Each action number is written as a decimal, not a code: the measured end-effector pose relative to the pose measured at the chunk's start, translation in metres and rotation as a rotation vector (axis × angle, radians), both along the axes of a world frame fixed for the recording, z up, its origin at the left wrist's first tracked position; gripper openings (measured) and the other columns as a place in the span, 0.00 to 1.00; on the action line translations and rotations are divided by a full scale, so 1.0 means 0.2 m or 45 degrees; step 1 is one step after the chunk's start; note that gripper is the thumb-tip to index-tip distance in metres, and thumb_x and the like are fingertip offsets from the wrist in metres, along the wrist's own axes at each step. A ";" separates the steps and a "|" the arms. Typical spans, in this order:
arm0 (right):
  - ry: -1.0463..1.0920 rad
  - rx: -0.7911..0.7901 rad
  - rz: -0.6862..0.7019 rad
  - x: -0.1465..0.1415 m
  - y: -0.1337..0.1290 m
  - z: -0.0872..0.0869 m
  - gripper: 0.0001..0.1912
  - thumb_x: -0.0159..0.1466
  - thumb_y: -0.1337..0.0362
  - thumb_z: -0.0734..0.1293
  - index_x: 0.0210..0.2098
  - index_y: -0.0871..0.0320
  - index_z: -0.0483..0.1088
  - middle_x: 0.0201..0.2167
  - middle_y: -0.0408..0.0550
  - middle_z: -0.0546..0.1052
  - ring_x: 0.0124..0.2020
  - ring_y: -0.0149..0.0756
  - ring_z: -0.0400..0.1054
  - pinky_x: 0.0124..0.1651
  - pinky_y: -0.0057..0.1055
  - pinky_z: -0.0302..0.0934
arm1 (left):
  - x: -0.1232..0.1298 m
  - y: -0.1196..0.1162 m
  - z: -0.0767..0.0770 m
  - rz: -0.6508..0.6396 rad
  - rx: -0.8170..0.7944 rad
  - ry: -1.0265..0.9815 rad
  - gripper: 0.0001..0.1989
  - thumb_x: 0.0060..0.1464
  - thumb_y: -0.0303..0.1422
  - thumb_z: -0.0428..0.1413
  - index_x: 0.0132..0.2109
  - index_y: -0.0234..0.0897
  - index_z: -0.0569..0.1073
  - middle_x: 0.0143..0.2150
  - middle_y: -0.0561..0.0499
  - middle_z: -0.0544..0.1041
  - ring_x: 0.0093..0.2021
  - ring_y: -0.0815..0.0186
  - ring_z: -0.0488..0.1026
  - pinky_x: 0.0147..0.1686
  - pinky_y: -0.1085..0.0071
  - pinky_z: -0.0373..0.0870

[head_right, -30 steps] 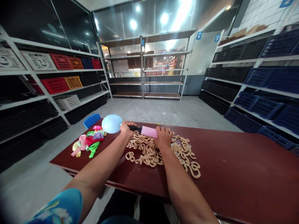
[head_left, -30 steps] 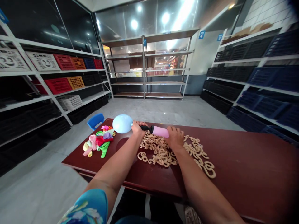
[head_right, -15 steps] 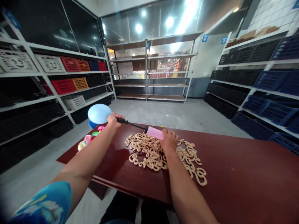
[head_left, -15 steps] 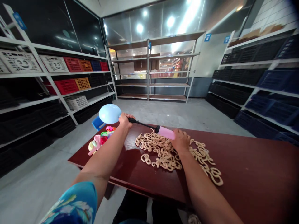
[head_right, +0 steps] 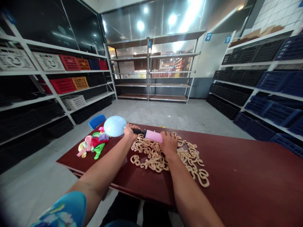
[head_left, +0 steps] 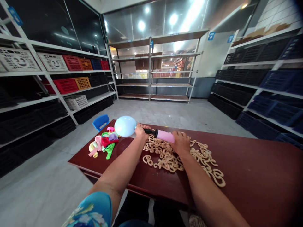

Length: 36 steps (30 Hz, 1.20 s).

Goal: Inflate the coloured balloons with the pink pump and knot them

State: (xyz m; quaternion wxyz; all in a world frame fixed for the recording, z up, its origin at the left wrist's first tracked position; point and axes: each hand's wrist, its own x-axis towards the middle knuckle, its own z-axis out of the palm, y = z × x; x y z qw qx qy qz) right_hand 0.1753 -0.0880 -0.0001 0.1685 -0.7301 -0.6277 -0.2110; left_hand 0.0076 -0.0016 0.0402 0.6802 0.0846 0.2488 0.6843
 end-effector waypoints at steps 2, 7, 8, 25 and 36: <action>0.021 0.000 0.006 0.01 0.00 0.00 0.12 0.56 0.62 0.63 0.40 0.54 0.64 0.38 0.48 0.69 0.42 0.40 0.57 0.40 0.34 0.44 | -0.04 0.03 0.03 0.028 0.016 0.048 0.12 0.49 0.29 0.45 0.22 0.38 0.48 0.15 0.58 0.52 0.14 0.72 0.56 0.20 0.72 0.58; 0.089 -0.003 -0.083 0.05 0.01 0.01 0.12 0.56 0.62 0.63 0.41 0.54 0.64 0.38 0.49 0.70 0.42 0.40 0.58 0.39 0.34 0.44 | -0.26 0.15 0.18 0.104 0.064 0.127 0.12 0.49 0.29 0.46 0.22 0.38 0.49 0.15 0.58 0.53 0.13 0.72 0.56 0.19 0.72 0.58; 0.096 -0.001 -0.096 0.06 0.01 0.02 0.12 0.56 0.62 0.63 0.41 0.54 0.64 0.38 0.49 0.70 0.41 0.40 0.58 0.39 0.34 0.44 | -0.30 0.16 0.21 0.110 0.067 0.133 0.12 0.49 0.29 0.46 0.22 0.38 0.49 0.15 0.59 0.52 0.13 0.72 0.55 0.19 0.73 0.57; 0.023 0.021 -0.036 0.03 -0.01 0.01 0.11 0.57 0.61 0.62 0.39 0.56 0.64 0.37 0.50 0.70 0.41 0.41 0.57 0.39 0.35 0.42 | 0.07 0.02 -0.06 -0.016 0.023 -0.058 0.13 0.47 0.30 0.47 0.23 0.38 0.48 0.16 0.59 0.52 0.14 0.73 0.56 0.20 0.72 0.58; 0.102 0.082 -0.166 0.14 0.01 -0.01 0.12 0.56 0.64 0.62 0.41 0.54 0.65 0.39 0.48 0.70 0.42 0.41 0.57 0.43 0.36 0.43 | -0.24 0.17 0.10 0.112 0.043 0.067 0.10 0.48 0.28 0.45 0.23 0.38 0.50 0.15 0.58 0.53 0.14 0.71 0.57 0.19 0.72 0.58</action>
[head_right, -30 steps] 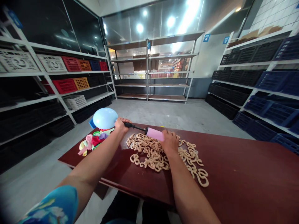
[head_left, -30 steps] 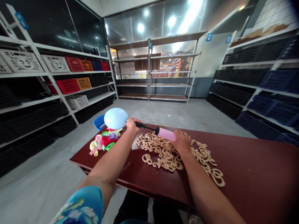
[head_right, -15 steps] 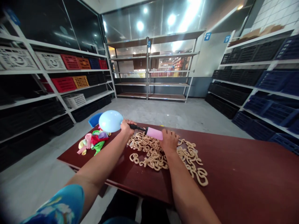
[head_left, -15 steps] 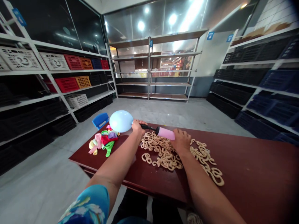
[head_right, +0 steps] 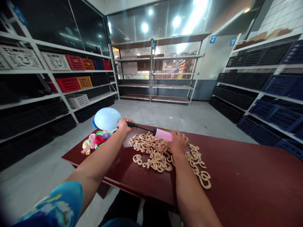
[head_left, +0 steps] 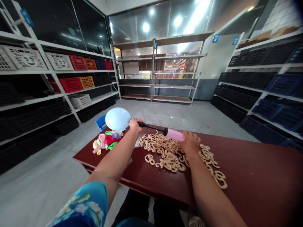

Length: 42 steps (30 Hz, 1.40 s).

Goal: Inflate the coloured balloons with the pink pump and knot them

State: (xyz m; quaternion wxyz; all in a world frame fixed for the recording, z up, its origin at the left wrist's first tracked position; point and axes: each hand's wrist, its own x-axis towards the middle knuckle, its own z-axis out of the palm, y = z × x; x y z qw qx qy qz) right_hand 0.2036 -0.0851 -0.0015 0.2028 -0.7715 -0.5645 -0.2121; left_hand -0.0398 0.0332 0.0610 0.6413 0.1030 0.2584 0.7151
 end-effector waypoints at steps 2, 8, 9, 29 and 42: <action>0.002 -0.013 -0.017 0.00 0.00 -0.01 0.12 0.57 0.64 0.61 0.41 0.54 0.65 0.39 0.49 0.70 0.42 0.42 0.57 0.42 0.37 0.43 | -0.04 0.01 0.00 0.010 0.011 -0.005 0.11 0.48 0.28 0.45 0.23 0.38 0.50 0.15 0.58 0.53 0.14 0.71 0.57 0.19 0.72 0.58; -0.060 -0.043 -0.005 -0.07 0.00 0.00 0.12 0.57 0.65 0.61 0.41 0.56 0.65 0.39 0.52 0.70 0.42 0.44 0.57 0.41 0.37 0.43 | 0.12 -0.06 -0.08 0.019 -0.013 -0.076 0.12 0.49 0.30 0.46 0.23 0.38 0.50 0.15 0.59 0.53 0.14 0.73 0.56 0.20 0.73 0.58; -0.075 -0.048 0.013 -0.08 -0.01 0.00 0.12 0.56 0.64 0.62 0.41 0.56 0.65 0.38 0.52 0.70 0.42 0.44 0.57 0.41 0.37 0.43 | 0.16 -0.08 -0.10 -0.003 -0.022 -0.091 0.12 0.49 0.29 0.46 0.23 0.38 0.49 0.15 0.59 0.53 0.14 0.73 0.56 0.20 0.73 0.58; -0.008 -0.039 -0.015 0.00 -0.01 0.00 0.12 0.56 0.63 0.62 0.41 0.54 0.65 0.39 0.49 0.71 0.42 0.41 0.58 0.42 0.36 0.44 | -0.08 0.03 0.07 -0.004 0.033 0.014 0.11 0.49 0.30 0.45 0.23 0.38 0.50 0.15 0.58 0.53 0.13 0.72 0.56 0.19 0.72 0.57; -0.115 -0.038 0.098 -0.10 -0.02 0.00 0.08 0.58 0.61 0.62 0.37 0.56 0.64 0.37 0.49 0.71 0.42 0.42 0.58 0.39 0.35 0.44 | 0.32 -0.15 -0.13 -0.139 -0.047 -0.144 0.12 0.46 0.30 0.46 0.23 0.38 0.49 0.15 0.58 0.53 0.14 0.72 0.57 0.19 0.72 0.57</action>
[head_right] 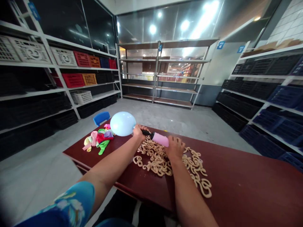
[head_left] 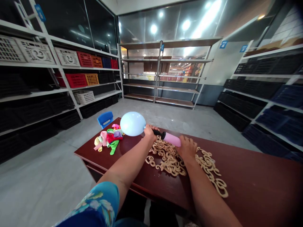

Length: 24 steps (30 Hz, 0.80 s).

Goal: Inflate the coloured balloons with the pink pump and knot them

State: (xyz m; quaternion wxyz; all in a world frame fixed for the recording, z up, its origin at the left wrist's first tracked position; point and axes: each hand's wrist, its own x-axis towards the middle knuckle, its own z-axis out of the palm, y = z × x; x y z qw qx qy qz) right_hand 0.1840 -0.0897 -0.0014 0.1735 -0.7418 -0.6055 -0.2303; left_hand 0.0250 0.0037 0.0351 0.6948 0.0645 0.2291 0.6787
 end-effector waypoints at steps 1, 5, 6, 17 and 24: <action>0.004 -0.006 0.009 0.00 0.00 0.00 0.08 0.58 0.61 0.61 0.36 0.56 0.64 0.37 0.49 0.71 0.42 0.42 0.58 0.39 0.35 0.44 | 0.01 -0.01 0.00 -0.009 -0.001 -0.005 0.12 0.46 0.30 0.46 0.23 0.38 0.49 0.15 0.58 0.53 0.14 0.72 0.57 0.20 0.72 0.57; 0.025 -0.017 0.033 0.01 0.00 -0.01 0.08 0.58 0.62 0.61 0.37 0.55 0.64 0.37 0.48 0.71 0.41 0.40 0.59 0.39 0.34 0.44 | -0.06 0.02 0.04 0.006 0.000 0.054 0.12 0.47 0.30 0.46 0.23 0.38 0.49 0.15 0.58 0.52 0.14 0.71 0.57 0.19 0.71 0.57; 0.034 -0.018 0.021 0.01 0.01 -0.01 0.08 0.57 0.63 0.61 0.37 0.55 0.64 0.37 0.48 0.71 0.41 0.40 0.59 0.39 0.34 0.44 | -0.09 0.03 0.06 0.014 0.011 0.075 0.12 0.46 0.30 0.46 0.23 0.38 0.49 0.15 0.58 0.52 0.14 0.71 0.57 0.19 0.71 0.57; 0.062 -0.042 -0.128 0.05 0.02 -0.01 0.11 0.56 0.63 0.63 0.38 0.56 0.64 0.37 0.49 0.71 0.41 0.43 0.60 0.39 0.36 0.44 | -0.37 0.20 0.18 0.123 0.099 0.111 0.13 0.49 0.31 0.48 0.23 0.38 0.50 0.15 0.58 0.53 0.13 0.73 0.55 0.18 0.74 0.56; 0.010 -0.008 -0.051 0.01 0.01 -0.01 0.11 0.55 0.62 0.63 0.38 0.57 0.64 0.37 0.51 0.70 0.42 0.43 0.58 0.40 0.36 0.43 | -0.10 0.07 0.04 0.069 0.041 0.045 0.13 0.49 0.31 0.47 0.23 0.38 0.49 0.15 0.58 0.52 0.14 0.73 0.55 0.18 0.73 0.56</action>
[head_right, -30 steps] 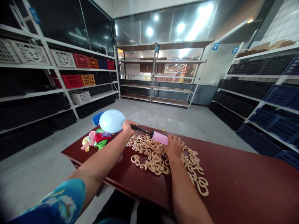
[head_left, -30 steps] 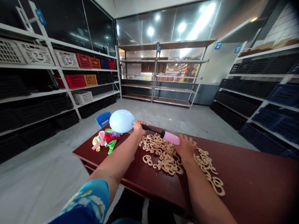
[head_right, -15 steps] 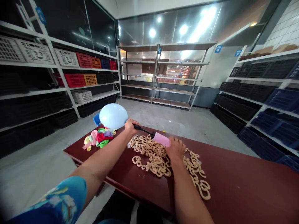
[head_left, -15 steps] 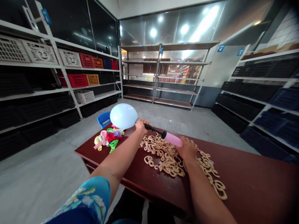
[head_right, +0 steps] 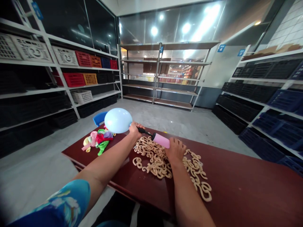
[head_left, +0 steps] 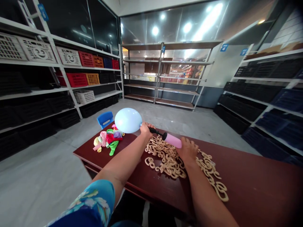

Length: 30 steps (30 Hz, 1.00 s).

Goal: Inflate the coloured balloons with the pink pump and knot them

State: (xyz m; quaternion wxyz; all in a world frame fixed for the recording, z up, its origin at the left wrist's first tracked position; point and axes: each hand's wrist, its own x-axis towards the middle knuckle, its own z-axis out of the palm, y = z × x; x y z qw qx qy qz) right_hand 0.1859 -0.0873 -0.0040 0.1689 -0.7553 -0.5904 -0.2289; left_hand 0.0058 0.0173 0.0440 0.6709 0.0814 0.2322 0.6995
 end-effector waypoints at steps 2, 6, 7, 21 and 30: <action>-0.010 -0.005 0.030 0.00 0.00 0.00 0.12 0.55 0.62 0.64 0.38 0.56 0.64 0.38 0.51 0.70 0.42 0.42 0.58 0.41 0.35 0.43 | 0.08 -0.04 -0.03 -0.043 -0.023 -0.025 0.13 0.48 0.31 0.47 0.23 0.38 0.48 0.15 0.58 0.52 0.14 0.72 0.56 0.19 0.72 0.57; 0.018 -0.018 0.044 0.03 0.01 0.00 0.11 0.56 0.62 0.63 0.39 0.55 0.65 0.38 0.50 0.70 0.42 0.41 0.57 0.41 0.35 0.43 | 0.14 -0.08 -0.04 -0.047 -0.037 -0.025 0.13 0.48 0.32 0.46 0.22 0.39 0.48 0.15 0.58 0.53 0.14 0.71 0.57 0.20 0.71 0.59; 0.030 -0.021 0.042 0.04 0.01 0.01 0.10 0.56 0.62 0.63 0.39 0.55 0.65 0.38 0.49 0.70 0.42 0.41 0.57 0.42 0.35 0.43 | 0.13 -0.08 -0.03 -0.040 -0.042 -0.013 0.12 0.48 0.31 0.46 0.22 0.38 0.48 0.15 0.58 0.53 0.14 0.71 0.57 0.20 0.71 0.58; 0.075 0.006 -0.106 0.06 0.00 0.02 0.11 0.57 0.64 0.61 0.40 0.55 0.66 0.39 0.51 0.70 0.43 0.42 0.57 0.43 0.37 0.43 | -0.24 0.09 0.07 0.096 0.005 0.046 0.12 0.51 0.30 0.45 0.24 0.38 0.49 0.15 0.58 0.52 0.14 0.73 0.55 0.20 0.73 0.57; 0.017 -0.045 0.036 -0.03 -0.02 0.04 0.11 0.56 0.61 0.63 0.39 0.57 0.65 0.38 0.52 0.70 0.42 0.42 0.57 0.41 0.36 0.43 | 0.09 -0.07 -0.06 -0.041 -0.018 -0.039 0.14 0.49 0.32 0.48 0.23 0.38 0.47 0.16 0.59 0.52 0.14 0.73 0.56 0.19 0.73 0.56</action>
